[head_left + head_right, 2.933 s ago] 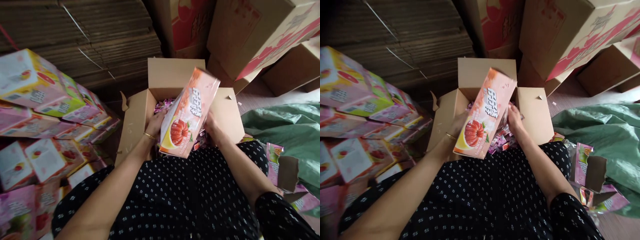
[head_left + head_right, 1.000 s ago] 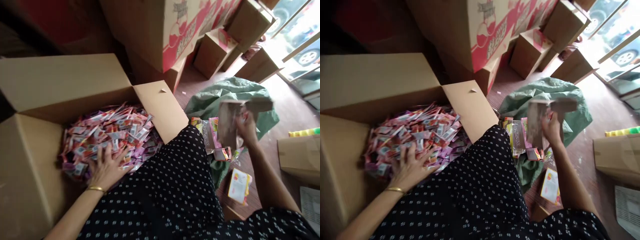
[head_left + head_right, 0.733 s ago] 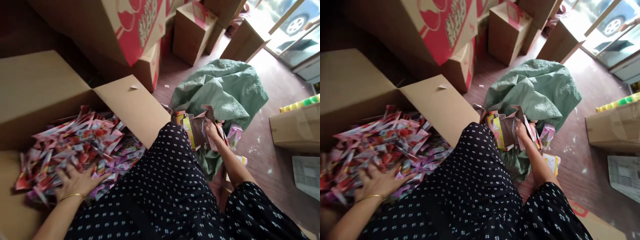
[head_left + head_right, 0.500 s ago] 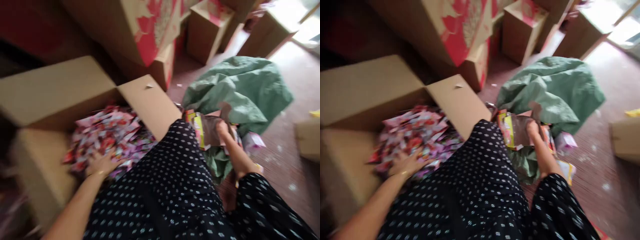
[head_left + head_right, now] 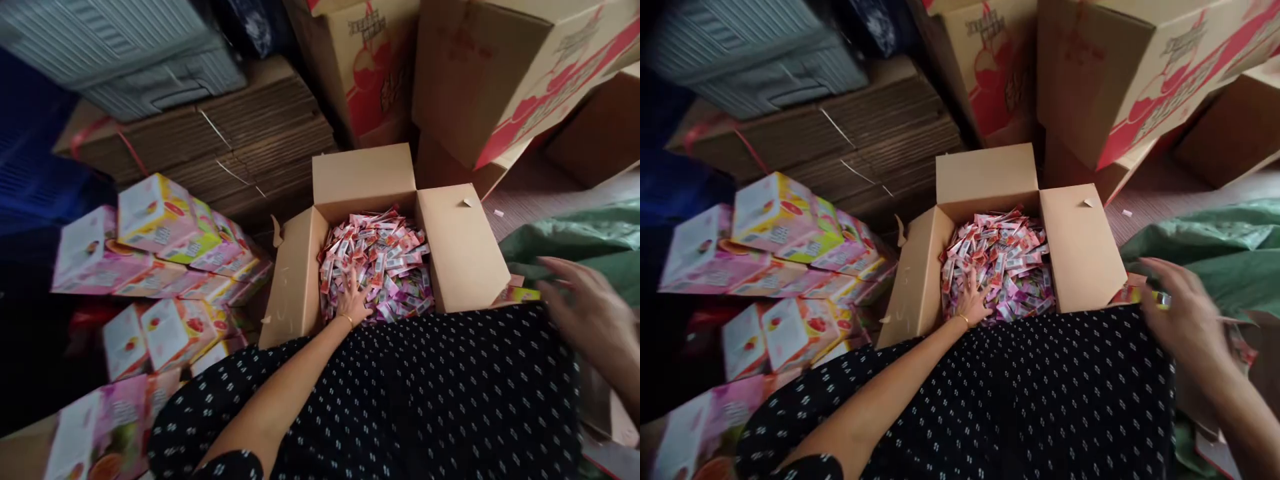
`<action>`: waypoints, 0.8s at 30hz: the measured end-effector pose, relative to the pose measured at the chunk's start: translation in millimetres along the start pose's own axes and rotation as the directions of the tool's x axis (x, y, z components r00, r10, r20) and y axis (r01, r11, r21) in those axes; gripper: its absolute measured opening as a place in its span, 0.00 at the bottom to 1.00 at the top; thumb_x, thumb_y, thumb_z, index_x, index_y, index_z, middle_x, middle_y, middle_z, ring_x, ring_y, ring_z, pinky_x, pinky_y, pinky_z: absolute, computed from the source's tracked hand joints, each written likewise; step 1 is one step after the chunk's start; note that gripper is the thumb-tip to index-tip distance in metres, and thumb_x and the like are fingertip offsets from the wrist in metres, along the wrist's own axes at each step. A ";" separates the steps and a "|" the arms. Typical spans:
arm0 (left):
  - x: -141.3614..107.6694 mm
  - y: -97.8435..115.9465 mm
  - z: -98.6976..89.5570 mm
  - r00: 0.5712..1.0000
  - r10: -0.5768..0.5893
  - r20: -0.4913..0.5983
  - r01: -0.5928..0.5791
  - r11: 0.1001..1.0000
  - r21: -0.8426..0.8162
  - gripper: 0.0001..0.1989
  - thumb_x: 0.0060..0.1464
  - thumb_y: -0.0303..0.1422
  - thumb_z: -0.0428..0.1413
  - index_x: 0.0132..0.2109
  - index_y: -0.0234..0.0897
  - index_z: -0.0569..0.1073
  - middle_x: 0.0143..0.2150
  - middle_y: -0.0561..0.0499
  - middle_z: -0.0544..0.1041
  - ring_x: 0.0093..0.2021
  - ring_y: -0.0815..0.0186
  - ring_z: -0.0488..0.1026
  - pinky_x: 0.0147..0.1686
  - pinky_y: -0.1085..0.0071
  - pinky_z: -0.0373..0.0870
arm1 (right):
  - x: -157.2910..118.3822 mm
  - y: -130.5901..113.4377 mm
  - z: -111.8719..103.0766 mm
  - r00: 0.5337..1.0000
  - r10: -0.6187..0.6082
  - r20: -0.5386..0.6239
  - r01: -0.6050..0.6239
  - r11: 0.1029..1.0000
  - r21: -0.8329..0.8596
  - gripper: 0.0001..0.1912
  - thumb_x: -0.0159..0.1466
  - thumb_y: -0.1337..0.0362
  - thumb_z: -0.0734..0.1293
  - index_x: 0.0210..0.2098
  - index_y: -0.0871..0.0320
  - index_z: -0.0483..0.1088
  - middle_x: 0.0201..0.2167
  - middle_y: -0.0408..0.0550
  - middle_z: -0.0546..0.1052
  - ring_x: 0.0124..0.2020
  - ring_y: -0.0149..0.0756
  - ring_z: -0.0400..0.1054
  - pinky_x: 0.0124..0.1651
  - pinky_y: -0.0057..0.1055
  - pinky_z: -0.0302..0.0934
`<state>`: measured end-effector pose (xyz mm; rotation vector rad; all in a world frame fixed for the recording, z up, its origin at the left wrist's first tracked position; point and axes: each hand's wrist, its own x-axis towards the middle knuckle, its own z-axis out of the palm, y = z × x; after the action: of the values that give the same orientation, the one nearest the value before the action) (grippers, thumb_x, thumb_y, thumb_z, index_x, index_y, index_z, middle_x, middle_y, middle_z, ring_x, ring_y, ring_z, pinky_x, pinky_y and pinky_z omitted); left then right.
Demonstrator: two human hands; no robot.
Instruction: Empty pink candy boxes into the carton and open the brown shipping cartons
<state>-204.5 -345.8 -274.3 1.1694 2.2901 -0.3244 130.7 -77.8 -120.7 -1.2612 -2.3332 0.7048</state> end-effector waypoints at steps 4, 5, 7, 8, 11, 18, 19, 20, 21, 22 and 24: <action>45.2 2.9 -17.0 1.000 0.007 0.024 -0.008 0.998 0.054 0.28 0.58 0.39 0.63 0.64 0.42 0.79 0.83 0.46 0.34 0.79 0.28 0.33 0.66 0.36 0.66 | 48.3 -105.1 127.7 0.642 -0.312 0.700 0.374 0.925 0.069 0.36 0.68 0.49 0.67 0.74 0.47 0.62 0.73 0.57 0.62 0.67 0.61 0.65 0.65 0.60 0.67; 59.0 -1.4 -23.8 0.999 0.021 0.026 -0.022 0.998 0.054 0.28 0.58 0.38 0.63 0.65 0.42 0.78 0.83 0.46 0.33 0.79 0.29 0.34 0.64 0.37 0.68 | 56.8 -118.2 163.6 0.529 -0.244 0.813 0.422 0.906 -0.003 0.42 0.66 0.50 0.71 0.76 0.47 0.57 0.76 0.58 0.55 0.69 0.67 0.61 0.64 0.62 0.67; 86.3 -14.2 -34.0 0.999 0.044 0.019 -0.044 0.999 0.028 0.35 0.58 0.34 0.62 0.72 0.48 0.70 0.83 0.48 0.31 0.79 0.30 0.36 0.62 0.39 0.72 | 73.5 -128.0 230.6 0.430 -0.071 0.900 0.490 0.856 -0.167 0.51 0.62 0.51 0.77 0.78 0.45 0.52 0.79 0.58 0.44 0.71 0.78 0.53 0.62 0.68 0.65; 99.1 -21.7 -36.6 0.999 0.047 0.021 -0.047 0.999 0.007 0.38 0.60 0.32 0.60 0.75 0.52 0.64 0.83 0.49 0.31 0.79 0.32 0.37 0.61 0.40 0.73 | 82.8 -126.0 259.7 0.438 -0.022 0.899 0.493 0.841 -0.220 0.54 0.62 0.50 0.77 0.79 0.47 0.49 0.80 0.60 0.41 0.72 0.80 0.52 0.62 0.68 0.64; 131.3 -42.2 -35.2 0.997 0.049 0.055 -0.046 0.998 -0.053 0.37 0.66 0.27 0.50 0.78 0.57 0.55 0.83 0.52 0.32 0.80 0.38 0.39 0.62 0.45 0.72 | 113.5 -103.8 324.9 0.482 0.012 0.876 0.413 0.879 -0.239 0.60 0.63 0.42 0.76 0.80 0.54 0.41 0.79 0.67 0.33 0.72 0.77 0.52 0.67 0.62 0.61; 126.5 -44.4 -34.2 0.986 0.083 0.144 -0.065 0.990 -0.125 0.36 0.59 0.33 0.65 0.72 0.49 0.68 0.83 0.48 0.33 0.79 0.32 0.37 0.68 0.41 0.63 | 124.6 -69.4 354.3 0.496 0.049 0.867 0.330 0.913 -0.241 0.68 0.57 0.35 0.77 0.81 0.50 0.35 0.79 0.61 0.24 0.73 0.78 0.49 0.70 0.64 0.56; 113.3 -41.6 -34.0 0.983 0.103 0.152 -0.085 0.989 -0.122 0.32 0.60 0.32 0.64 0.70 0.48 0.72 0.83 0.48 0.33 0.79 0.31 0.37 0.68 0.39 0.63 | 112.8 -67.7 347.4 0.483 0.063 0.873 0.337 0.907 -0.252 0.69 0.57 0.36 0.77 0.81 0.51 0.34 0.79 0.61 0.23 0.74 0.80 0.47 0.70 0.66 0.55; 97.3 -39.1 -32.1 0.979 0.123 0.162 -0.105 0.988 -0.114 0.29 0.61 0.31 0.63 0.68 0.48 0.74 0.83 0.49 0.33 0.79 0.30 0.37 0.68 0.37 0.63 | 97.3 -65.2 338.9 0.463 0.072 0.884 0.344 0.904 -0.254 0.70 0.56 0.37 0.77 0.81 0.55 0.34 0.79 0.63 0.24 0.74 0.81 0.45 0.70 0.67 0.54; 79.4 -36.7 -28.1 0.972 0.153 0.176 -0.137 0.985 -0.103 0.28 0.61 0.31 0.63 0.67 0.48 0.75 0.83 0.49 0.32 0.79 0.29 0.36 0.67 0.35 0.63 | 78.8 -61.8 329.4 0.438 0.065 0.897 0.350 0.906 -0.236 0.71 0.54 0.38 0.78 0.81 0.59 0.37 0.79 0.65 0.26 0.74 0.83 0.43 0.70 0.69 0.53; 60.1 -34.6 -21.9 0.961 0.189 0.200 -0.173 0.980 -0.095 0.30 0.59 0.33 0.65 0.68 0.49 0.75 0.83 0.48 0.31 0.78 0.27 0.35 0.65 0.33 0.64 | 58.1 -57.4 319.5 0.416 0.035 0.909 0.346 0.918 -0.194 0.72 0.51 0.40 0.80 0.80 0.64 0.42 0.79 0.69 0.31 0.74 0.84 0.41 0.70 0.71 0.51; 21.7 -30.1 -4.4 0.925 0.275 0.263 -0.257 0.961 -0.099 0.40 0.53 0.40 0.70 0.71 0.51 0.70 0.83 0.45 0.29 0.78 0.22 0.35 0.62 0.30 0.66 | 15.5 -47.4 301.2 0.399 -0.062 0.915 0.310 0.948 -0.071 0.63 0.43 0.43 0.81 0.71 0.70 0.64 0.75 0.74 0.52 0.74 0.82 0.46 0.71 0.73 0.47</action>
<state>-240.6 -347.2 -283.9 1.2969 1.8629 -0.2878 -75.7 -159.6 -330.3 -0.6622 -3.4678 1.3123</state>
